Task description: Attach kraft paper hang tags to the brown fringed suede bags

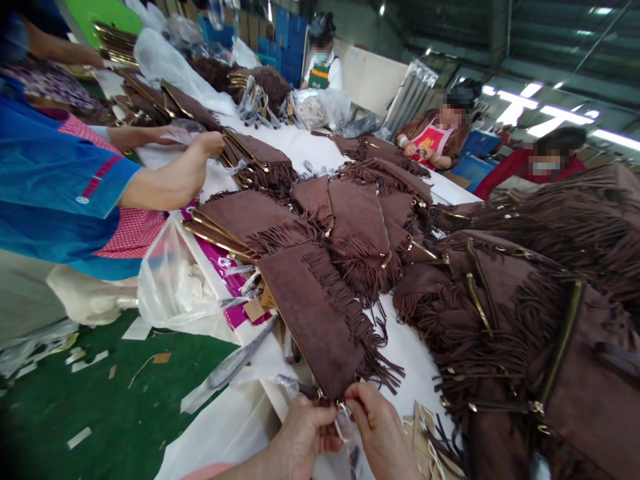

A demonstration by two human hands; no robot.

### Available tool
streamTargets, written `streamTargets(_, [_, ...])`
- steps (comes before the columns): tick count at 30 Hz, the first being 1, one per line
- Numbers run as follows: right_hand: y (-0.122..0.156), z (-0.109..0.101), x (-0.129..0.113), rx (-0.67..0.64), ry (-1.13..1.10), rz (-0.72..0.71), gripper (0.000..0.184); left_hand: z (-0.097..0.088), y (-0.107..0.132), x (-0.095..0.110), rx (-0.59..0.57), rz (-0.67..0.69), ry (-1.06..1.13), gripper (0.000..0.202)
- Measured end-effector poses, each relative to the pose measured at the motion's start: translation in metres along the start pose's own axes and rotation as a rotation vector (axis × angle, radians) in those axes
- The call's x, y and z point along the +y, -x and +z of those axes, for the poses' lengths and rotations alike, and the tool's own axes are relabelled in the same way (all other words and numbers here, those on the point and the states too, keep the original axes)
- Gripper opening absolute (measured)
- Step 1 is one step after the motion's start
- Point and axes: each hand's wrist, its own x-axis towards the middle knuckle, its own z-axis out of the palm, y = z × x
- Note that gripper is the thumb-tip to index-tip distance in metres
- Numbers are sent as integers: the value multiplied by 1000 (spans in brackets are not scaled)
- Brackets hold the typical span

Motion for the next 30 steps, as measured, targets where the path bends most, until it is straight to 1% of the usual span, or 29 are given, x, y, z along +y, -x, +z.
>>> streamTargets(4, [-2,2,-1,0,-113,22,18,-2,-1,0,-7,-3,-7,22])
streamTargets(6, [-2,2,0,-8,-205,33,17,-3,-2,-1,-14,-5,-17,21])
streamTargets(9, [-2,3,2,2,-378,59,15,-4,-3,-3,-54,-1,-35,24])
streamTargets(13, [-2,7,2,92,-587,118,20,-4,-4,-3,-62,-27,-54,25])
streamTargets(16, [-3,10,-1,185,-671,154,25,-4,-5,-2,-52,-42,-52,26])
streamTargets(19, [-4,11,-3,249,-717,189,29,-3,-6,-3,-43,-46,-60,28])
streamTargets(24, [-2,11,1,274,-789,236,30,-3,-7,-4,-54,-51,-78,31])
streamTargets(27, [0,11,7,292,-753,206,27,-4,-8,-6,-46,-45,-91,31])
streamTargets(30, [2,9,13,252,-626,129,24,-5,-11,-8,-19,-39,-87,28])
